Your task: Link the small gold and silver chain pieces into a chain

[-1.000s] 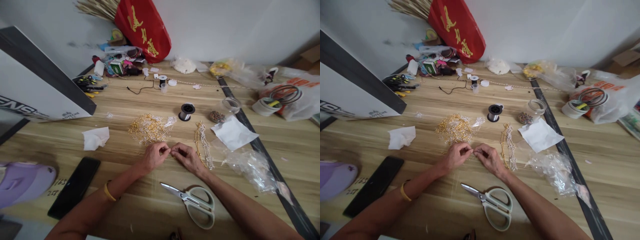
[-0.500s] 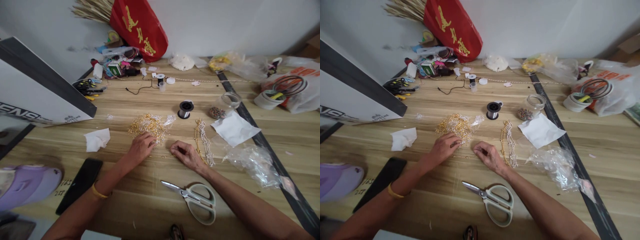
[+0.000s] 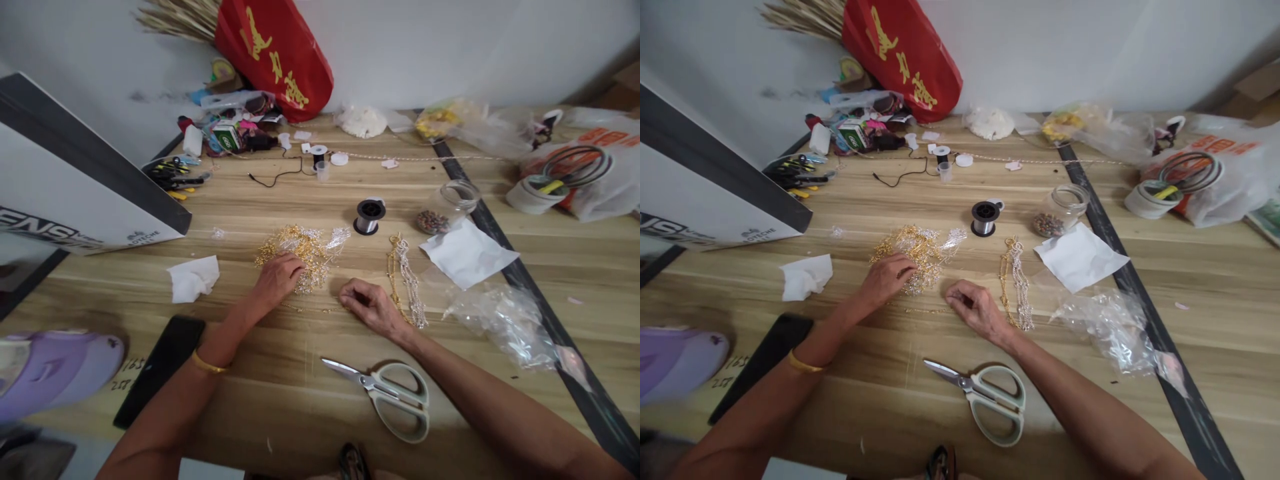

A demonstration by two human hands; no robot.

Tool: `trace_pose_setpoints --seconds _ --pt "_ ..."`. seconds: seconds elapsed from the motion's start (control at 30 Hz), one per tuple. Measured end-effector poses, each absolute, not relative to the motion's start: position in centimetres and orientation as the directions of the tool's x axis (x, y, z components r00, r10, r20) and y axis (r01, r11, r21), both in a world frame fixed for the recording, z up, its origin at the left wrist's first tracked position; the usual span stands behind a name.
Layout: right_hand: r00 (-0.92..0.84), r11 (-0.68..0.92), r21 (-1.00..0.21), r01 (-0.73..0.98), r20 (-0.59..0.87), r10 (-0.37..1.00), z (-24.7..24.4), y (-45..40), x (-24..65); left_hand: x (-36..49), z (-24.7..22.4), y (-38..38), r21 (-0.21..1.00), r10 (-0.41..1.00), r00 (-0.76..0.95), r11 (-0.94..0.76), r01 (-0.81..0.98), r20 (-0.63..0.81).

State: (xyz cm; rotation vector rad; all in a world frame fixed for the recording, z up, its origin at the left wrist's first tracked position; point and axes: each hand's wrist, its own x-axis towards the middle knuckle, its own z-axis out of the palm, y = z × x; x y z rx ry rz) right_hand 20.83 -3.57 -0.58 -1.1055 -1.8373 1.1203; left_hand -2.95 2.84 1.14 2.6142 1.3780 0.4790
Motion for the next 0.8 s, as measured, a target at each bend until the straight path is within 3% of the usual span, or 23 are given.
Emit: trace_pose_setpoints --seconds 0.2,0.53,0.8 --pt "-0.382 0.255 -0.918 0.303 0.128 0.915 -0.5 -3.6 20.8 -3.6 1.4 3.0 0.413 0.868 0.449 -0.497 0.763 0.213" --pt "-0.388 0.266 -0.912 0.312 0.133 0.912 -0.4 -3.6 20.8 -4.2 0.8 3.2 0.467 0.873 0.428 -0.487 0.738 0.234" --pt "-0.390 0.273 -0.909 0.314 0.139 0.910 -0.5 -3.6 20.8 -4.0 1.8 3.1 0.671 0.934 0.290 -0.352 0.653 0.208"
